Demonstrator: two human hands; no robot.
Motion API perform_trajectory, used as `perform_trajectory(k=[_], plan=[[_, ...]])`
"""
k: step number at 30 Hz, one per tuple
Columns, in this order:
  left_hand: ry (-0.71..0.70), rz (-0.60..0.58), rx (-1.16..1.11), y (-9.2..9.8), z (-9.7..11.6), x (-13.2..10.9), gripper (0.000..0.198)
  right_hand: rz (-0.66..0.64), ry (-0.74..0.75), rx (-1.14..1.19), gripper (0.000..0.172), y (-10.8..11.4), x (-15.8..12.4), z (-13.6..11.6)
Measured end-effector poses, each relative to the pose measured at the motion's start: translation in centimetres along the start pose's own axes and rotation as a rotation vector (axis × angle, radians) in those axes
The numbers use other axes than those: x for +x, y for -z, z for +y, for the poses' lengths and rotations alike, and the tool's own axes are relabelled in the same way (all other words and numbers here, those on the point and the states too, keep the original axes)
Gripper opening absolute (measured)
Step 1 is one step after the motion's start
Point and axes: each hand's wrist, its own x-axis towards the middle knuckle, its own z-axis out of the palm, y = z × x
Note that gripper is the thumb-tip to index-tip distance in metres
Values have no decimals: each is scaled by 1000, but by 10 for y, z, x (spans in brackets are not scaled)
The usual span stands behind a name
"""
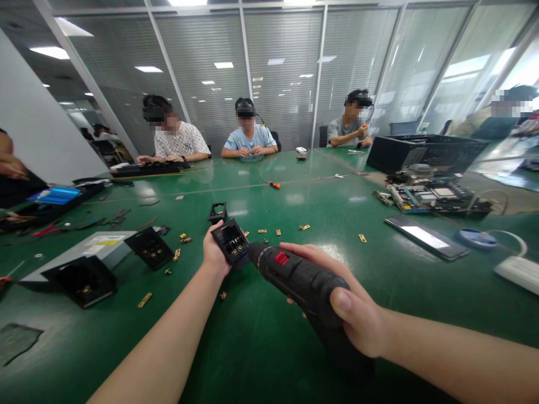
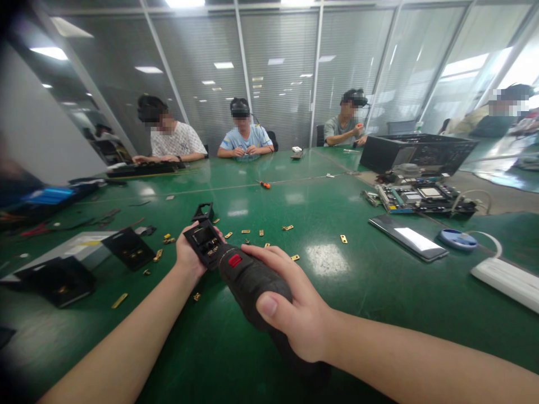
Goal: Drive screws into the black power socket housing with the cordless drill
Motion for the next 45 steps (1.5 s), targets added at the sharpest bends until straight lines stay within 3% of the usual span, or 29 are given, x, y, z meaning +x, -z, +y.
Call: perform_trajectory(k=[17,27,45], plan=[[1,-17,2,2,-2,0,33,-13,-14,118,75,-1,-1,0],[2,2,-7,1,-2,-1,29,-58,-54,161,81,-1,-1,2],[-11,2,1,5,-4,0,36,-37,-27,92,75,0,-3,2]])
